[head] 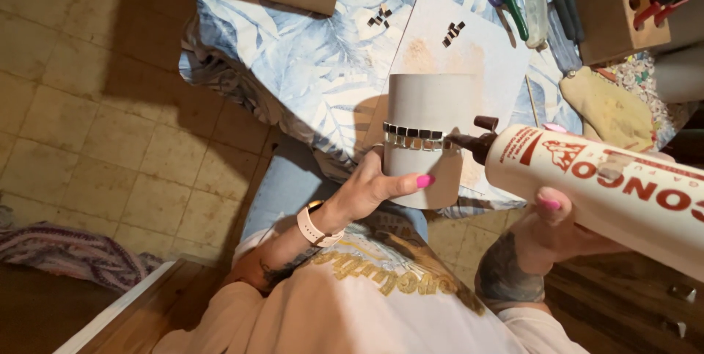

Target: Decorating a white cylinder by gluing small mirror tiles around its circumference

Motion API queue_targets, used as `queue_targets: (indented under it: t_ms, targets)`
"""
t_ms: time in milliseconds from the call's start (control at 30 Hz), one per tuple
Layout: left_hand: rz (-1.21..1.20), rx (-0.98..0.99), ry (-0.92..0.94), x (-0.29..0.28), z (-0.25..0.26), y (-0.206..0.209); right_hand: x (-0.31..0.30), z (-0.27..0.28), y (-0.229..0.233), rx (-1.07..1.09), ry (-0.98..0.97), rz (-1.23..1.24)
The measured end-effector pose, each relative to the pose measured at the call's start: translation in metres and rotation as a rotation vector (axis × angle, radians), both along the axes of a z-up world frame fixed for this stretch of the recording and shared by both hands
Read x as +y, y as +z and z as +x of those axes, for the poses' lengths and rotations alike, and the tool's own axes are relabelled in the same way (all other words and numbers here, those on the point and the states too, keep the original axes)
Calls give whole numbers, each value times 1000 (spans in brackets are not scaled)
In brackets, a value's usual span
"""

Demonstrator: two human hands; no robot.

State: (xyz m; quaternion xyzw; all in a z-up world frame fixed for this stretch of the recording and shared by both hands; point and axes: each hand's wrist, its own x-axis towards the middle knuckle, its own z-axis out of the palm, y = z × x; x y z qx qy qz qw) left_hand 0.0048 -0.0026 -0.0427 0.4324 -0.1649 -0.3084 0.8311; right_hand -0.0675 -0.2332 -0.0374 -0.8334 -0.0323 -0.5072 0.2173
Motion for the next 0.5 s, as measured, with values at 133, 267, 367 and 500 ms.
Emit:
queue_targets:
  t_ms: [133,267,367,500]
  targets:
    - [3,8,-15,2,1,4,6,2,8,-10,157,101]
    - [2,46,-17,1,-2,-3,-1,-1,4,3,98,61]
    - [12,61,-17,1,-1,-1,3,1,6,1,138,103]
    - [20,50,-21,1,-2,-2,28,13,29,-559,216,1319]
